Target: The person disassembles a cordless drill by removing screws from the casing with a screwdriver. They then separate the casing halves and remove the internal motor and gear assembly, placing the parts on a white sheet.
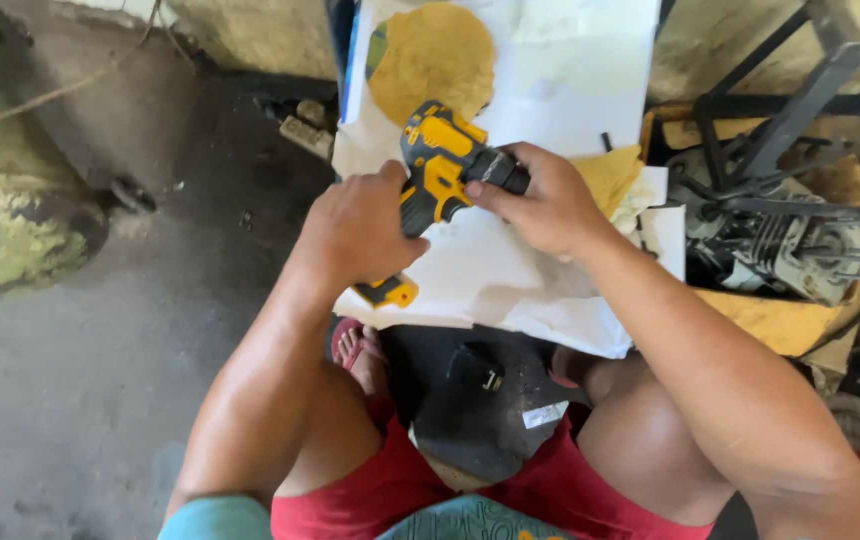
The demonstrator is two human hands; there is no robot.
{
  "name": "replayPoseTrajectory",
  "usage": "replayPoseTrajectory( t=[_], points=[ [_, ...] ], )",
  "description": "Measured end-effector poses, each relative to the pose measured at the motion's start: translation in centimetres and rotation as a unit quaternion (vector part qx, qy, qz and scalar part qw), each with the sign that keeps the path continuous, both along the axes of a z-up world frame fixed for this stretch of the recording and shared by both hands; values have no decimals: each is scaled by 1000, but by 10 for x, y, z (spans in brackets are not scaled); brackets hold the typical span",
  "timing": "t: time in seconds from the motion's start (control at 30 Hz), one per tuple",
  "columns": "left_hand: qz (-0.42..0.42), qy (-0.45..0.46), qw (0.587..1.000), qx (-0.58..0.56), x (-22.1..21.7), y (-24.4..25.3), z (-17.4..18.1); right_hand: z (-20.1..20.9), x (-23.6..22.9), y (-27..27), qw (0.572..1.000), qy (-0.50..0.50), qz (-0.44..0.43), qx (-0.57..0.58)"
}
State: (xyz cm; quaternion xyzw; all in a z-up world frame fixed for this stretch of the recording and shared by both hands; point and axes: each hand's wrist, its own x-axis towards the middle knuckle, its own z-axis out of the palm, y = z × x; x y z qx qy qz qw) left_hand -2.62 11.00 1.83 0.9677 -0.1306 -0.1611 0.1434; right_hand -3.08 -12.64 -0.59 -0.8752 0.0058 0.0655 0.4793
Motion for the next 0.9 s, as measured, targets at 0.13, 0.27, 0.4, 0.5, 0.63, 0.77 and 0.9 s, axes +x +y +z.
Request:
replayPoseTrajectory(
  t=[0.13,0.27,0.4,0.5,0.63,0.77,0.9],
  points=[
    [3,-102,995,13,6,-5,-40,-1,1,6,997,67,-18,31],
    [-26,-114,993,26,8,-16,-45,-3,2,17,994,107,13,-11],
    [-29,-111,991,69,6,-28,-25,-16,10,19,983,115,4,-142],
    [-36,-112,990,75,9,-26,-30,-28,15,11,979,97,21,-176],
    [-48,-107,990,79,21,-23,-31,-33,21,12,982,100,26,-159],
    [-39,-98,989,107,16,-30,-17,-35,17,13,992,94,-5,-86],
    [-44,-69,991,107,18,-27,-15,-16,8,15,988,120,-1,-95]
  ],
)
